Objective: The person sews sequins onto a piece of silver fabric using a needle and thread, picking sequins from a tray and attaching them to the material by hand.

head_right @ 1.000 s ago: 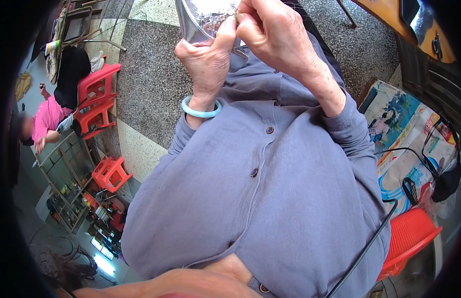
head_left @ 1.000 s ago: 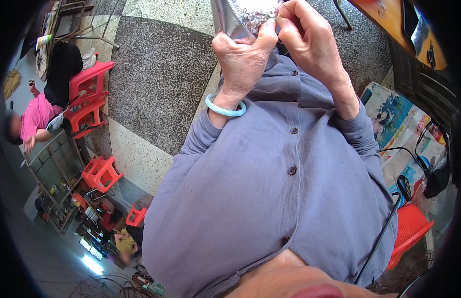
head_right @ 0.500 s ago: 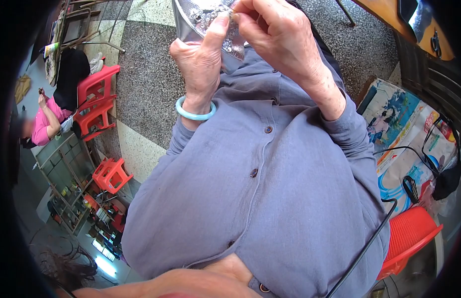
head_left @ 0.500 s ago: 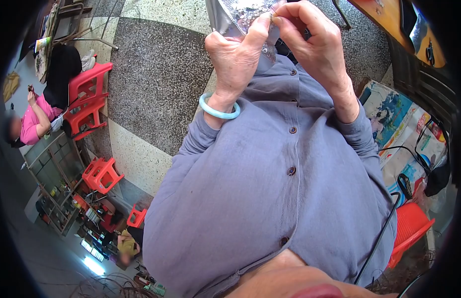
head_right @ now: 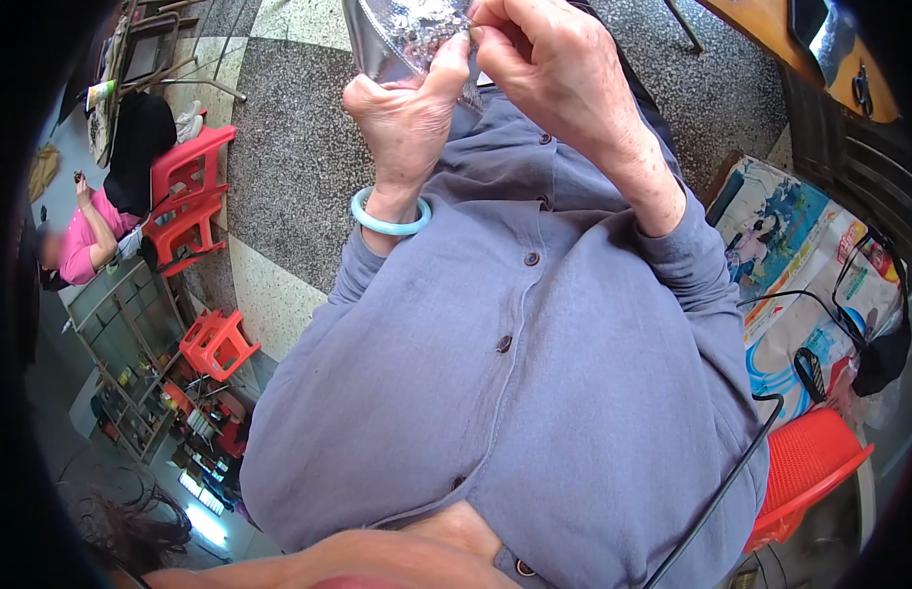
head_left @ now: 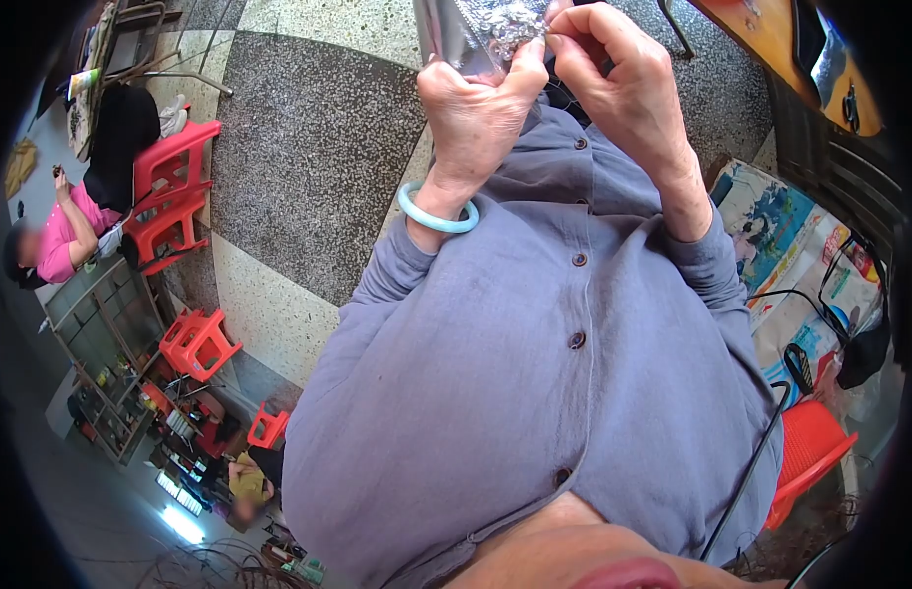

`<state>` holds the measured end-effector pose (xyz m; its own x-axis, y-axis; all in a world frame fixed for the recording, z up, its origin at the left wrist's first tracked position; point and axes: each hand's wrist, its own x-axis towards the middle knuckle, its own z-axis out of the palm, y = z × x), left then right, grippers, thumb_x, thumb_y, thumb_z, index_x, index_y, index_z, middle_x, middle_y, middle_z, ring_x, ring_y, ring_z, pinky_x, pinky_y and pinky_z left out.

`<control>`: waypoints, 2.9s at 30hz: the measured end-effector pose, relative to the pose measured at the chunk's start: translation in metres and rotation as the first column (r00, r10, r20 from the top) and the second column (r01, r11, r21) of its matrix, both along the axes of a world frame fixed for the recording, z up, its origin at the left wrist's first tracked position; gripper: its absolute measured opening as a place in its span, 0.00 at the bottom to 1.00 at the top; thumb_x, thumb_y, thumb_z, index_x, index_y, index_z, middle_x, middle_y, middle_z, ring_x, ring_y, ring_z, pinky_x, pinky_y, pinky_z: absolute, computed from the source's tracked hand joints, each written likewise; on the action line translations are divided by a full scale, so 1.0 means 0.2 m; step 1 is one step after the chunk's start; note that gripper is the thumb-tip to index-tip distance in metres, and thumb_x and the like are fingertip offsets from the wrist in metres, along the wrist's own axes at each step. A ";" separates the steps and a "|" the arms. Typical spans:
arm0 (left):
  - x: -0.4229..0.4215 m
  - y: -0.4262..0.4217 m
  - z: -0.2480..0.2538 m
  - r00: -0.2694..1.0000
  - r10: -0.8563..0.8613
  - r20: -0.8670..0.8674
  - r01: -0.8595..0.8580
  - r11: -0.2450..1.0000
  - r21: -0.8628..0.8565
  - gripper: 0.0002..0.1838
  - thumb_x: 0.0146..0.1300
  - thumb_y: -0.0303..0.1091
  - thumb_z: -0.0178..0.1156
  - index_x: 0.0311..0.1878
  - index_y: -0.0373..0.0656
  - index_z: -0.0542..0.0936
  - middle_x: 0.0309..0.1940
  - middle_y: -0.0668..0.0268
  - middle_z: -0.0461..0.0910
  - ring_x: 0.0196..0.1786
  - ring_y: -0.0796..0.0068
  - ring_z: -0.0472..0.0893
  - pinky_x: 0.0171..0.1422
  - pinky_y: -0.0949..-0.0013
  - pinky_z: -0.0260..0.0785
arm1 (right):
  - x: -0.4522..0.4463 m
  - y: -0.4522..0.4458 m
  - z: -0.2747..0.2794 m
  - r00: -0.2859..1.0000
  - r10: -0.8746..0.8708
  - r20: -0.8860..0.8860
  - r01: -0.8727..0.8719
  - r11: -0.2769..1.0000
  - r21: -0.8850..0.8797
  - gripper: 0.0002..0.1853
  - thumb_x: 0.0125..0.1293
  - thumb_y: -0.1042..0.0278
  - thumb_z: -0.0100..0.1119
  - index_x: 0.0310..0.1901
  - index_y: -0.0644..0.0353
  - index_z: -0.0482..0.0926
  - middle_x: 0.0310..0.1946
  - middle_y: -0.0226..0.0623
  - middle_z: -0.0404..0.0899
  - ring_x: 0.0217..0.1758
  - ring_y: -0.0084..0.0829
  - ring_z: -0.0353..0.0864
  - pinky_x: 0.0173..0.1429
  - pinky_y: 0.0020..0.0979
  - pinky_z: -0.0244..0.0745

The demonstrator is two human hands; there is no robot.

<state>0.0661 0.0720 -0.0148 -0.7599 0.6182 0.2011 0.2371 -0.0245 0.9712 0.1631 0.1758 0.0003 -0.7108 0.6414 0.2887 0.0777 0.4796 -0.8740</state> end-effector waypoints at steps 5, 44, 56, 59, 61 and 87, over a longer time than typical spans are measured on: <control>0.01 -0.02 -0.02 0.991 -0.013 -0.137 -0.001 0.995 -0.102 0.07 0.57 0.27 0.70 0.27 0.35 0.83 0.18 0.78 0.79 0.21 0.94 0.73 0.22 0.82 0.64 | 0.00 0.01 -0.03 0.999 -0.011 -0.041 0.019 0.980 0.198 0.04 0.58 0.80 0.60 0.34 0.67 0.74 0.26 0.47 0.76 0.28 0.41 0.79 0.34 0.33 0.75; 0.00 0.02 -0.03 0.991 -0.041 0.128 0.041 0.999 0.003 0.16 0.58 0.27 0.68 0.16 0.35 0.79 0.13 0.79 0.74 0.19 0.93 0.70 0.19 0.79 0.61 | 0.00 0.00 -0.07 0.999 0.019 0.036 -0.020 0.999 0.030 0.03 0.63 0.78 0.55 0.34 0.66 0.71 0.25 0.47 0.74 0.28 0.41 0.75 0.36 0.34 0.73; 0.00 -0.02 -0.05 0.988 -0.078 0.132 0.077 0.997 0.015 0.04 0.58 0.26 0.69 0.34 0.35 0.85 0.26 0.74 0.84 0.28 0.91 0.78 0.30 0.81 0.70 | 0.02 0.00 -0.08 0.995 0.096 -0.009 -0.096 0.968 -0.233 0.02 0.65 0.79 0.52 0.34 0.64 0.71 0.25 0.33 0.71 0.29 0.22 0.70 0.34 0.26 0.69; 0.00 -0.03 -0.03 0.991 -0.091 0.094 0.101 0.990 -0.099 0.04 0.60 0.25 0.67 0.36 0.36 0.86 0.29 0.71 0.84 0.30 0.90 0.79 0.31 0.80 0.72 | 0.03 -0.01 -0.07 0.996 0.089 -0.026 -0.092 0.928 -0.361 0.02 0.68 0.79 0.53 0.36 0.65 0.73 0.26 0.28 0.71 0.28 0.17 0.68 0.32 0.22 0.67; -0.04 0.01 -0.07 0.980 -0.079 0.184 0.064 0.994 0.090 0.03 0.61 0.25 0.67 0.37 0.36 0.85 0.29 0.70 0.85 0.30 0.89 0.80 0.30 0.81 0.72 | 0.03 -0.02 0.00 0.999 0.051 0.008 -0.039 0.847 -0.530 0.01 0.69 0.78 0.54 0.38 0.65 0.74 0.26 0.26 0.72 0.27 0.14 0.67 0.31 0.20 0.65; 0.00 0.02 0.00 0.928 -0.109 0.356 0.080 0.992 0.095 0.05 0.62 0.25 0.66 0.38 0.32 0.84 0.30 0.69 0.83 0.31 0.86 0.79 0.33 0.79 0.73 | 0.00 -0.02 -0.05 0.994 -0.097 -0.041 0.105 0.946 0.307 0.04 0.58 0.81 0.60 0.34 0.64 0.75 0.28 0.45 0.76 0.28 0.43 0.80 0.34 0.35 0.75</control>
